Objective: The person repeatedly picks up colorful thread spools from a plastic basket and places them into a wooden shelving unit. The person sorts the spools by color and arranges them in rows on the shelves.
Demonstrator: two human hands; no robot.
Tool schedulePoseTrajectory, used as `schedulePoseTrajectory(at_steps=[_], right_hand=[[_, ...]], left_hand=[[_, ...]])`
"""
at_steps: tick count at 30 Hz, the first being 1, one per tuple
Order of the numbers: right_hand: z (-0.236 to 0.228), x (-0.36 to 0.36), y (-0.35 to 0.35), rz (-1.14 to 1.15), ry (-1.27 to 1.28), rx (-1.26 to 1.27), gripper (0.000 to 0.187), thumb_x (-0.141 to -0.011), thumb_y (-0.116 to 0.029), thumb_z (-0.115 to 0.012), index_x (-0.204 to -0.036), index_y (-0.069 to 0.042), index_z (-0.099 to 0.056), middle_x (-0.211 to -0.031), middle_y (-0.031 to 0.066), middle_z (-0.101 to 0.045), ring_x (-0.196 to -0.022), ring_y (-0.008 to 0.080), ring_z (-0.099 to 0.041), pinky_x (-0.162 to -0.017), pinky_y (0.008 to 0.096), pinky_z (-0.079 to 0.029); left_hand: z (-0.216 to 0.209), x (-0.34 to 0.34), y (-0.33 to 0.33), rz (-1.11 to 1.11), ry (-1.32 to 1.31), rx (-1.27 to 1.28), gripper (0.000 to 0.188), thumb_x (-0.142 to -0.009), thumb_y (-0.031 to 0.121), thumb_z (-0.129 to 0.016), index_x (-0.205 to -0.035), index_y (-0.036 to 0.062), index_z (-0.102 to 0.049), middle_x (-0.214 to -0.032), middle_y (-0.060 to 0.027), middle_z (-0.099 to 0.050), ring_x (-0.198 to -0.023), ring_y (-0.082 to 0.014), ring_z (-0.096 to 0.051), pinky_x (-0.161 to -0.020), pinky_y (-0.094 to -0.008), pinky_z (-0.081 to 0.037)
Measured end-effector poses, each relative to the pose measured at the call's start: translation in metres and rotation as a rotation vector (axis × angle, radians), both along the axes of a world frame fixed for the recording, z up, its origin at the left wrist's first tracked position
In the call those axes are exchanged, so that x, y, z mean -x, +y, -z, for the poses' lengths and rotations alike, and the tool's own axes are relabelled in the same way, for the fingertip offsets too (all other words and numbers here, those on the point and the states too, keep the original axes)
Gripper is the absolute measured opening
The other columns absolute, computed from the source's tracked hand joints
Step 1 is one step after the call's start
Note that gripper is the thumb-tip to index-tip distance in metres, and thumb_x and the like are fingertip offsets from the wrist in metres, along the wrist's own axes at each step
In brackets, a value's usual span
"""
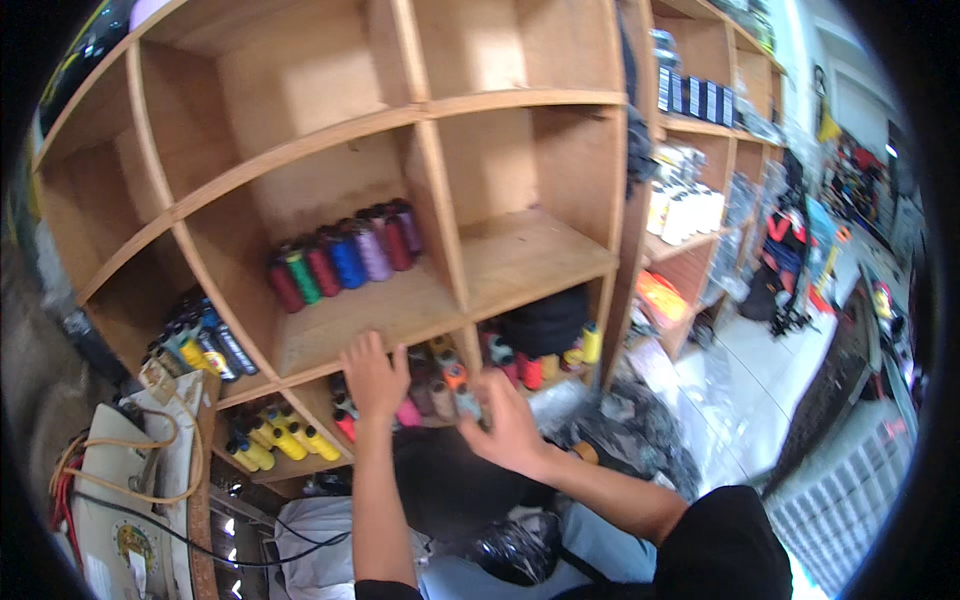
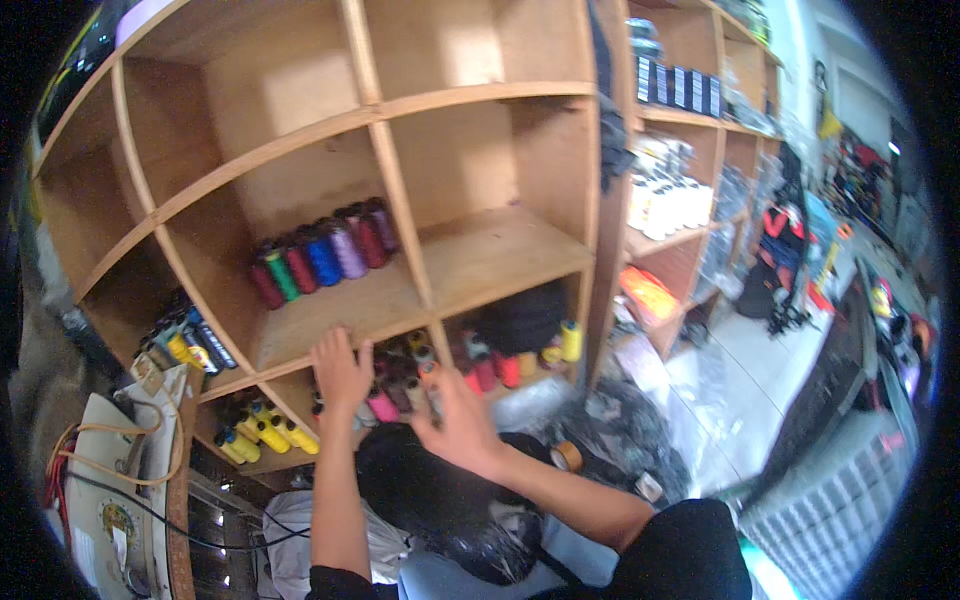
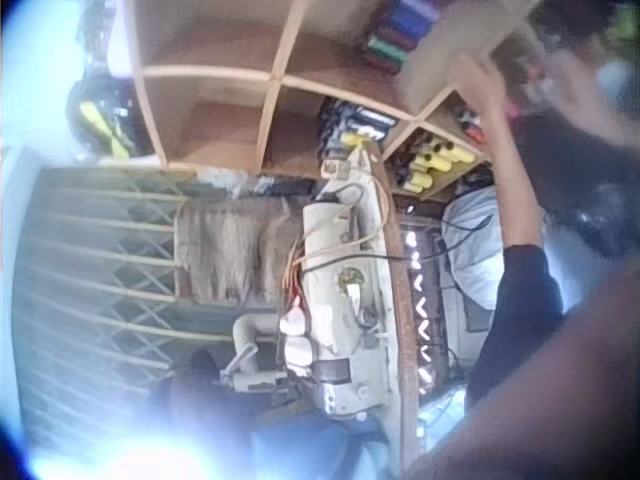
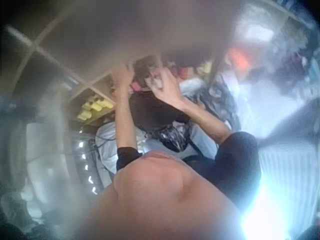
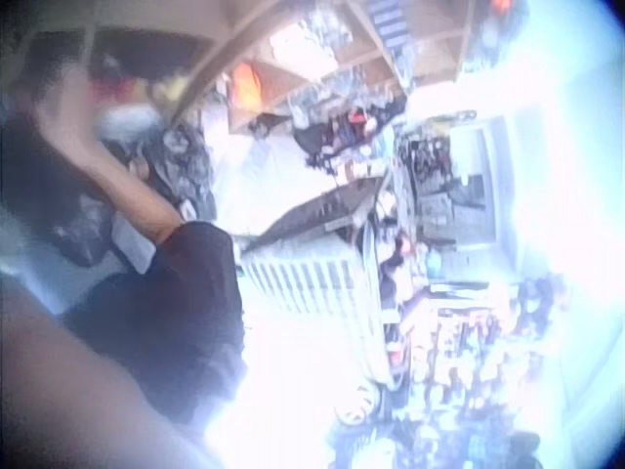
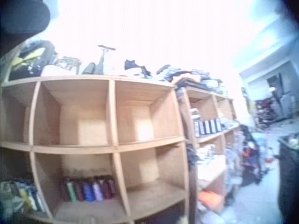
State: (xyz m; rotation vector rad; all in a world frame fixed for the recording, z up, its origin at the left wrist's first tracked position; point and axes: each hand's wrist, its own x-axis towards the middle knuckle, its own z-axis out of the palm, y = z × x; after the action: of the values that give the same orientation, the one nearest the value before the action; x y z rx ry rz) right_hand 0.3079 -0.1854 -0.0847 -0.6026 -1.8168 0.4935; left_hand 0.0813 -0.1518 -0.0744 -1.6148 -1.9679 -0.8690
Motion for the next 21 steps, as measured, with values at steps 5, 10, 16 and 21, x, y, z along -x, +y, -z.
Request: schedulePoseTrajectory(at_steps=[5,10,16,21], right_hand=[[0.175,-0.239,-0.112,0.487,-0.479,0.763,0.037,-0.081,-0.023,-0.068,-0.11,-0.004,-0.059,-0.102,0.0192,-0.068,-0.096,0.0381,-0.067,-0.085,0.0478,-0.053],[0.277,-0.371,-0.229,0.835,-0.656,1.316,0.031,-0.075,-0.027,-0.071,-0.099,-0.007,-0.071,-0.099,0.0165,-0.073,-0.097,0.034,-0.069,-0.086,0.0444,-0.055],[0.386,-0.442,-0.342,0.828,-0.361,1.933,0.039,-0.082,-0.033,-0.062,-0.088,0.005,-0.07,-0.082,0.0152,-0.072,-0.071,0.0252,-0.074,-0.06,0.0397,-0.062],[0.439,-0.487,-0.401,0.658,-0.813,1.949,0.042,-0.083,-0.043,-0.06,-0.091,-0.004,-0.073,-0.088,0.015,-0.073,-0.068,0.0276,-0.072,-0.059,0.0467,-0.06]], left_hand=[[-0.003,-0.024,0.009,0.082,0.02,0.098,0.061,-0.08,0.027,-0.075,-0.126,-0.0022,-0.048,-0.124,-0.0237,-0.053,-0.123,-0.0423,-0.046,-0.109,-0.0531,-0.032],[0.004,0.037,0.002,-0.016,0.093,0.232,0.09,-0.077,0.025,-0.079,-0.148,-0.0023,-0.031,-0.15,-0.0256,-0.037,-0.142,-0.0407,-0.03,-0.119,-0.0506,-0.02],[-0.001,0.012,0.014,-0.146,0.197,0.293,0.092,-0.08,0.028,-0.076,-0.152,0.001,-0.025,-0.155,-0.0212,-0.032,-0.145,-0.0363,-0.027,-0.121,-0.0483,-0.017],[0.059,0.03,0.036,-0.309,0.193,0.363,0.091,-0.079,0.022,-0.077,-0.152,0.0026,-0.025,-0.153,-0.0205,-0.034,-0.143,-0.0359,-0.031,-0.12,-0.0479,-0.021]])
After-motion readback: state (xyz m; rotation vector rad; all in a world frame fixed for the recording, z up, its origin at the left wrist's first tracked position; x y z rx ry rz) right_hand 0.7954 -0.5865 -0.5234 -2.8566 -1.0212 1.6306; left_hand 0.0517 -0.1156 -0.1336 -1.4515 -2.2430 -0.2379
